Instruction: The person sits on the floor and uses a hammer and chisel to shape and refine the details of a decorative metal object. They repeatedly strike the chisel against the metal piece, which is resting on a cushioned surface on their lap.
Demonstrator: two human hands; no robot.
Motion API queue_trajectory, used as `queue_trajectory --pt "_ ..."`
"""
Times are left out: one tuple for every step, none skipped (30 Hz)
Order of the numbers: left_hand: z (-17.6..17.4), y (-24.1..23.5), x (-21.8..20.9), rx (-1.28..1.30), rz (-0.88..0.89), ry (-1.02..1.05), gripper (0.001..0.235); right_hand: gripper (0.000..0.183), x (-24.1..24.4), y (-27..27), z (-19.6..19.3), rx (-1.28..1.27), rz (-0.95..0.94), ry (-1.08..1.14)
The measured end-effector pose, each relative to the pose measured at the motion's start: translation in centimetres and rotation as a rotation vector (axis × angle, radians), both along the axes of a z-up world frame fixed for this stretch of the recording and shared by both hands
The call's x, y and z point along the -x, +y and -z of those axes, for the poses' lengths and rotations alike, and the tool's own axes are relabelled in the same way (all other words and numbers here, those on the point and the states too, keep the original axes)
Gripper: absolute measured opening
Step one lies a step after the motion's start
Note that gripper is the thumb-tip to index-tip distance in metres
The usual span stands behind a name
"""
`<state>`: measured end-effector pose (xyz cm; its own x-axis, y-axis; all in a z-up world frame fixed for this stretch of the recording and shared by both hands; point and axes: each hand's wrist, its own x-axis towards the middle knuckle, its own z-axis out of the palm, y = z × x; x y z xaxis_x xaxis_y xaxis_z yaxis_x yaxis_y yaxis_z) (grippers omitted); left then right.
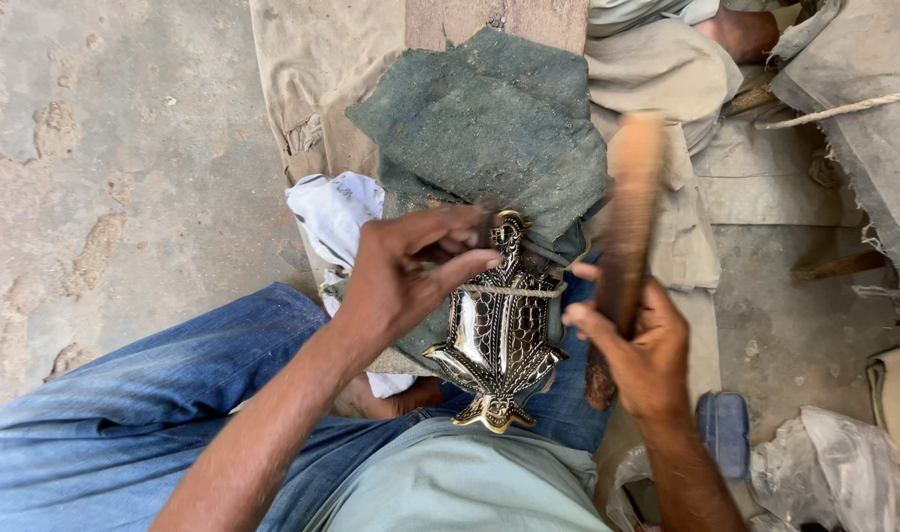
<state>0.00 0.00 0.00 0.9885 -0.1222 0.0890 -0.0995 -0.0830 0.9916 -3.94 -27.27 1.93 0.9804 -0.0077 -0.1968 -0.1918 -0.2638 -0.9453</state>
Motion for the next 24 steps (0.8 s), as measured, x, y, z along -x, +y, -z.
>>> queue_trajectory --pt "0.2 -0.1 -0.9 0.022 0.048 -0.014 0.041 0.043 -0.1 -0.7 -0.5 -0.032 0.020 0.042" --pt "0.3 0.0 -1.7 -0.008 0.078 -0.079 0.040 0.042 -0.2 -1.5 -1.1 -0.065 0.040 0.083" --pt "0.4 -0.1 -2.3 -0.037 0.110 -0.143 0.039 0.042 -0.1 -2.4 -1.7 -0.097 0.063 0.126" --pt "0.4 -0.2 -2.9 -0.065 0.141 -0.207 0.038 0.048 0.3 -3.2 -2.4 -0.072 0.087 0.149" --pt "0.4 -0.3 -3.4 -0.061 0.160 -0.199 0.038 0.053 0.6 -3.9 -2.9 -0.050 0.113 0.170" --pt "0.3 -0.4 -3.9 -0.057 0.178 -0.191 0.039 0.059 1.1 -4.5 -3.4 -0.029 0.138 0.191" --pt "0.3 -0.5 -4.3 -0.055 0.193 -0.183 0.039 0.060 1.7 -4.8 -3.7 -0.021 0.145 0.216" --pt "0.4 -0.5 -4.7 -0.056 0.222 -0.203 0.039 0.061 2.3 -5.0 -4.0 -0.013 0.152 0.240" --pt "0.5 -0.4 -5.0 -0.059 0.242 -0.222 0.039 0.062 2.8 -5.1 -4.2 -0.005 0.151 0.265" --pt "0.7 -0.3 -5.3 -0.061 0.262 -0.242 0.039 0.063 3.3 -5.1 -4.4 -0.035 0.144 0.294" --pt "0.9 -0.2 -5.5 -0.074 0.276 -0.223 0.037 0.063 3.7 -4.9 -4.5 -0.067 0.137 0.324" --pt "1.1 -0.3 -5.8 -0.087 0.291 -0.205 0.035 0.064 3.9 -4.7 -4.7 -0.100 0.130 0.355" --pt "1.4 -0.5 -6.2 -0.097 0.310 -0.192 0.033 0.066 4.1 -4.4 -5.1 -0.087 0.115 0.355" --pt "1.8 -0.6 -6.6 -0.127 0.319 -0.220 0.032 0.067 4.4 -4.0 -5.6 -0.075 0.101 0.356" --pt "2.2 -0.6 -6.8 -0.155 0.319 -0.241 0.030 0.068 4.5 -3.7 -6.3 -0.058 0.080 0.365" --pt "2.7 -0.6 -6.7 -0.182 0.320 -0.261 0.029 0.066 4.6 -3.3 -7.2 -0.061 0.088 0.304" --pt "3.0 -0.6 -6.8 -0.116 0.318 -0.199 0.026 0.063 4.5 -2.9 -8.0 -0.067 0.095 0.237" --pt "3.3 -0.5 -6.8 -0.049 0.316 -0.136 0.024 0.061 4.4 -2.5 -8.8 -0.074 0.100 0.169" --pt "3.4 -0.4 -6.9 0.016 0.314 -0.077 0.022 0.062 4.1 -2.1 -9.3 -0.152 0.075 0.101" --pt "3.5 -0.2 -6.9 0.064 0.307 -0.097 0.023 0.063 3.7 -1.9 -9.6 -0.231 0.050 0.034" --pt "3.6 -0.2 -6.7 0.114 0.304 -0.114 0.024 0.064 3.5 -1.8 -9.8 -0.310 0.027 -0.031" --pt "3.7 -0.2 -6.7 0.163 0.301 -0.132 0.025 0.065 3.1 -1.9 -9.7 -0.286 -0.001 0.036" --pt "3.8 -0.2 -6.7 0.123 0.297 -0.173 0.029 0.065 2.6 -2.2 -9.4 -0.263 -0.025 0.104" --pt "3.8 -0.3 -6.8 0.083 0.292 -0.214 0.034 0.066 2.3 -2.6 -9.1 -0.241 -0.049 0.171"
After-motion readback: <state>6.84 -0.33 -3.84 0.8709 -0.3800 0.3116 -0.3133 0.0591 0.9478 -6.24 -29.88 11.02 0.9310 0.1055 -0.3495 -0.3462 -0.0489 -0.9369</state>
